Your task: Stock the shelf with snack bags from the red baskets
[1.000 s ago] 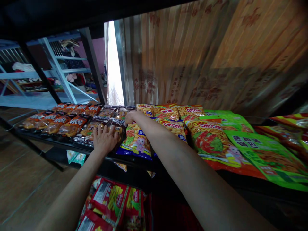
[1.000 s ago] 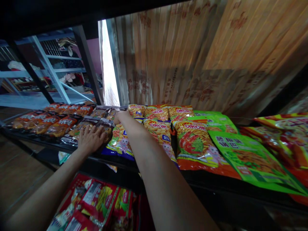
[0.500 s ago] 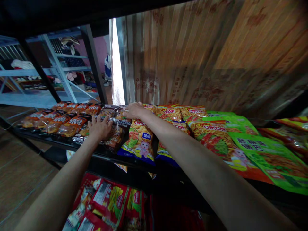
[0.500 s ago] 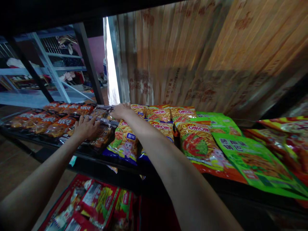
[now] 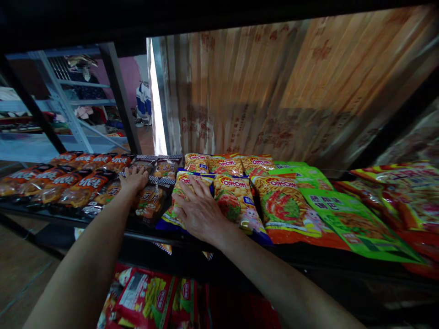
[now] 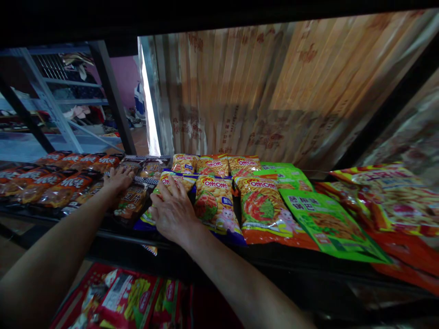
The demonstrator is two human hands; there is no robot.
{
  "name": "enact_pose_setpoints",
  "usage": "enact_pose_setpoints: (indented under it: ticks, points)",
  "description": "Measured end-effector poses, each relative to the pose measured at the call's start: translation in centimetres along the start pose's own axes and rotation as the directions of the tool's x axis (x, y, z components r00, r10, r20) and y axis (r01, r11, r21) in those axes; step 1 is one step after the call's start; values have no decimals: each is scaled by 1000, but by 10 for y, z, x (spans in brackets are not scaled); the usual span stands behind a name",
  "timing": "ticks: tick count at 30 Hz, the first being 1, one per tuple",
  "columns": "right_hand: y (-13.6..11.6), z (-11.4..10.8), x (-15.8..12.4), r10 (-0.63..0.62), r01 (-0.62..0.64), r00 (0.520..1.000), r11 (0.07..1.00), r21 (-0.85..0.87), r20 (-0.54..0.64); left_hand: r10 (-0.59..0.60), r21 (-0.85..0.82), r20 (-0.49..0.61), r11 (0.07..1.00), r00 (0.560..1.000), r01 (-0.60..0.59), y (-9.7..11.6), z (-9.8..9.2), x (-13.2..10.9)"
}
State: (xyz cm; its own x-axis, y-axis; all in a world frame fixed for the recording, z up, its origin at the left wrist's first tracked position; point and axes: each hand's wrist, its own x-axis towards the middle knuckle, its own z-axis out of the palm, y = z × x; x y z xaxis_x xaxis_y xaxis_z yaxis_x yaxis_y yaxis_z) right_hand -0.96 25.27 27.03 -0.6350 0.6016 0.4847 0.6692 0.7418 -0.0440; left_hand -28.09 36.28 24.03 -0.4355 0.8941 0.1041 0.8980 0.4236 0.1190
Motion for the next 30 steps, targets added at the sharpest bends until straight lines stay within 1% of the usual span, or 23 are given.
enact_pose_setpoints:
  ticks: [2, 7, 14, 16, 21, 27, 30]
  points:
    - [4, 5, -1, 10, -9, 1000, 1000, -5, 19, 12, 20, 14, 1000, 1000, -12, -3, 2, 1]
    - [11, 12, -1, 27, -27, 999, 1000, 4, 47, -15, 27, 33, 1000, 999, 14, -5, 6, 7]
    - [13, 16, -1, 25, -25, 999, 1000, 10, 42, -68, 20, 36, 998, 997, 67, -6, 5, 12]
    - [13, 17, -1, 30, -31, 999, 999, 11, 45, -63, 22, 33, 998, 997, 63, -8, 5, 12]
    - [13, 17, -1, 37, -37, 998, 999, 2, 51, -27, 35, -3, 999, 1000, 27, -13, 5, 12]
    - [13, 14, -1, 35, -34, 998, 999, -13, 57, -15, 60, -17, 998, 1000, 16, -12, 0, 9]
    - [13, 15, -1, 28, -27, 998, 999, -20, 50, -1, 70, -72, 998, 997, 6, -10, -3, 7]
